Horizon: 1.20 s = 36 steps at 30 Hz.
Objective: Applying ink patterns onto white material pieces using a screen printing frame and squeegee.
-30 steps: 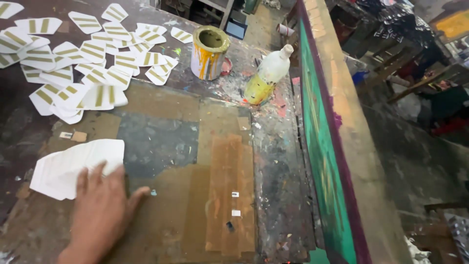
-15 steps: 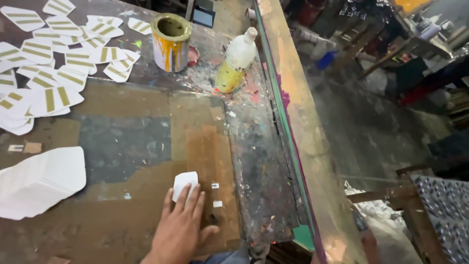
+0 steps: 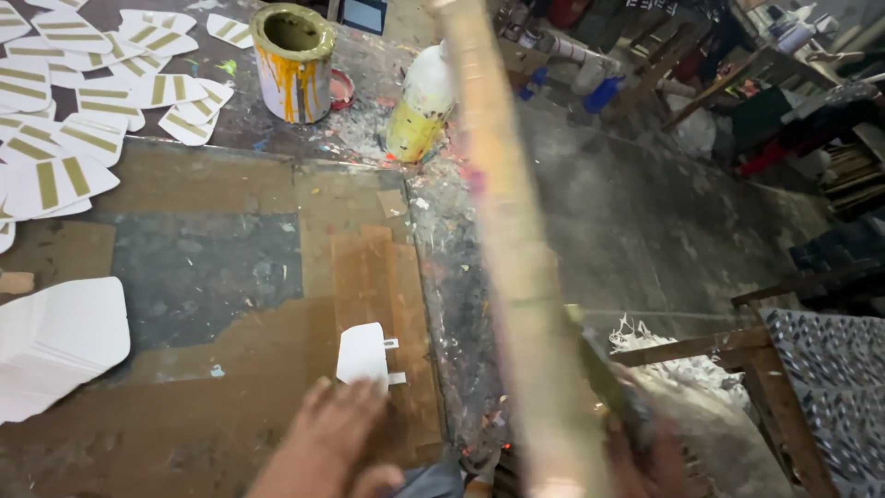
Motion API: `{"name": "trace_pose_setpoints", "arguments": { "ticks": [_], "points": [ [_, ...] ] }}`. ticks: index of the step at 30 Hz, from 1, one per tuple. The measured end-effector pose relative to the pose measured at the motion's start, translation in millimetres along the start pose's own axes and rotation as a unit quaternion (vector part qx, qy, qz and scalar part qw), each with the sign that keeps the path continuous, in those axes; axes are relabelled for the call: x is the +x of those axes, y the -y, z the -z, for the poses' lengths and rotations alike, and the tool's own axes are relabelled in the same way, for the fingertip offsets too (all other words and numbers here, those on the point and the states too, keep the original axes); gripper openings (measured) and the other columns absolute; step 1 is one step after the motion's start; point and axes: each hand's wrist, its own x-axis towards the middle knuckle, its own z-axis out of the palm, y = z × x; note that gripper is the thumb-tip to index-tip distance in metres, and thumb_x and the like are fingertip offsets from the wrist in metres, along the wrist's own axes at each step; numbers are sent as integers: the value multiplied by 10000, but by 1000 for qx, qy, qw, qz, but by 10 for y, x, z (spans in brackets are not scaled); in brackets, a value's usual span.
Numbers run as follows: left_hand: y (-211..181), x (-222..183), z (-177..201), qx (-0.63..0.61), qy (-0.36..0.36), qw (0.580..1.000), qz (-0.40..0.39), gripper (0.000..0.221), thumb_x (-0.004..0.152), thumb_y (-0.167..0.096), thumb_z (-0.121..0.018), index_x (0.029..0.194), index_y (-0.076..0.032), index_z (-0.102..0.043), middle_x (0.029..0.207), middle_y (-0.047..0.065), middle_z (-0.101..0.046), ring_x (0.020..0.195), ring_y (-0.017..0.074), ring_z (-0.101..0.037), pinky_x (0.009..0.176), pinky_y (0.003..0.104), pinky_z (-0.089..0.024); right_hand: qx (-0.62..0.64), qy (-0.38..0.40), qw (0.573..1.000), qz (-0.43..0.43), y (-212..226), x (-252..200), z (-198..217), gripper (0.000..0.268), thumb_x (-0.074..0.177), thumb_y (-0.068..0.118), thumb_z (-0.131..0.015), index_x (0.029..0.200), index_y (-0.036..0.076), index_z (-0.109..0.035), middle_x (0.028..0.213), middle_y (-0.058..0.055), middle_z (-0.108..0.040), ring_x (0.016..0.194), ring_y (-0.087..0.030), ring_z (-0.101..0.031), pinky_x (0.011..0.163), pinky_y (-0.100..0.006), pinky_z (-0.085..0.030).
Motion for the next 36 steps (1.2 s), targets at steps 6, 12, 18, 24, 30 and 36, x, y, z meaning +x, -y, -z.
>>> {"name": "trace_pose_setpoints", "arguments": {
  "ticks": [6, 12, 18, 24, 30, 36],
  "points": [
    [203, -290, 1543, -446, -232, 855, 127, 949, 996, -656, -430, 1594, 76, -334, 1607, 226, -464, 1512, 312, -421, 1240, 436, -266, -45, 26, 987, 152, -40, 69, -1096, 439, 849, -126, -578, 1245, 17, -701, 1248, -126, -757, 1206, -238, -727, 1068, -362, -542],
    [530, -656, 1332, -297, -219, 765, 528, 732, 979, -566, -500, 1466, -27, -590, 1255, 245, -732, 1218, 314, -691, 1053, 436, -491, -51, 247, 945, 210, -472, -160, -1403, 628, 610, -131, -534, 1181, 42, -732, 1216, -160, -748, 1204, -333, -728, 1031, -404, -565],
    [955, -884, 855, -30, -95, 847, 522, 756, 890, -555, -672, 1500, -115, -599, 1106, 289, -737, 1033, 420, -729, 920, 468, -565, -34, 328, 915, 232, -145, 90, -1792, 575, 639, -43, -658, 1204, 49, -713, 1192, -137, -746, 1167, -344, -699, 1025, -445, -533],
    [941, -990, 734, 26, -133, 873, 468, 764, 832, -555, -677, 1470, -141, -609, 1108, 238, -739, 1040, 405, -697, 907, 485, -559, -8, 327, 924, 197, 158, 484, -2244, 457, 798, -79, -606, 1208, 87, -720, 1262, -138, -729, 1247, -340, -667, 1080, -424, -527],
    [813, -909, 835, 5, -112, 855, 506, 798, 840, -555, -690, 1522, -154, -583, 1159, 245, -711, 1122, 389, -668, 912, 479, -563, -42, 282, 917, 278, -513, -320, -2023, 560, 687, -65, -571, 1214, 52, -720, 1278, -140, -737, 1253, -331, -696, 1116, -514, -521],
    [737, -885, 918, -91, -170, 842, 504, 737, 899, -459, -721, 1543, -128, -588, 1280, 270, -713, 1145, 352, -694, 966, 447, -533, 13, 329, 899, 289, -621, -302, -1846, 583, 693, -49, -605, 1264, 13, -709, 1299, -181, -724, 1252, -366, -701, 1096, -493, -541]
  ]
}}
